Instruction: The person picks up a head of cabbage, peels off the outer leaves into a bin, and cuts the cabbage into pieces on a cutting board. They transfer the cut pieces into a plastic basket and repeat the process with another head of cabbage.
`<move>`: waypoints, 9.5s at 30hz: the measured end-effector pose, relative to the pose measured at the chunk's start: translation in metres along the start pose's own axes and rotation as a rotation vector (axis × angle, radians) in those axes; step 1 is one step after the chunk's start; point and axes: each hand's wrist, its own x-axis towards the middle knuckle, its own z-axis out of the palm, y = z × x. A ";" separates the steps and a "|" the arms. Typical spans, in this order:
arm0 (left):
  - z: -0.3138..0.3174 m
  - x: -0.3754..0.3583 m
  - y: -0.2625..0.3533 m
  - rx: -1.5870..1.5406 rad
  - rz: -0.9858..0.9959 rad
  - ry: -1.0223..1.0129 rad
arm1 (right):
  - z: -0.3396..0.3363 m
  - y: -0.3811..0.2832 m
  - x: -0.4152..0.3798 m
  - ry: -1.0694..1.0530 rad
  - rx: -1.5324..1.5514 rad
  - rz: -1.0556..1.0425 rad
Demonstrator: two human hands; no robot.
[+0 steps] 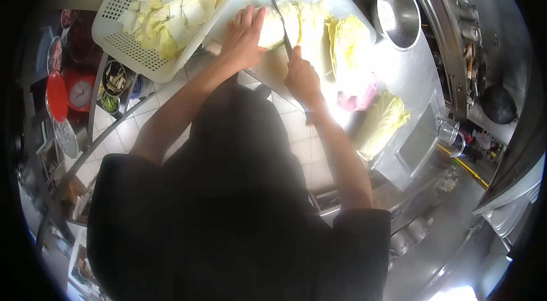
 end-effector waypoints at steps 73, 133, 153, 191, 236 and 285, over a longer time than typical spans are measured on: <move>-0.012 -0.013 -0.008 -0.422 0.184 -0.091 | 0.008 -0.003 -0.011 0.004 0.059 0.122; 0.030 0.001 0.071 -0.407 -0.156 -0.027 | -0.050 0.075 -0.037 0.686 0.365 0.008; 0.006 0.022 0.041 -0.516 -0.211 0.068 | -0.064 0.011 0.109 0.349 -0.041 -0.098; -0.020 -0.022 0.001 -0.317 0.162 -0.075 | -0.017 -0.009 0.130 0.353 -0.134 -0.269; 0.020 -0.060 0.021 -1.027 -0.126 0.260 | 0.044 0.198 -0.191 0.362 1.428 0.198; -0.012 0.004 0.054 0.197 0.001 -0.143 | -0.050 0.066 -0.073 0.120 -0.009 0.084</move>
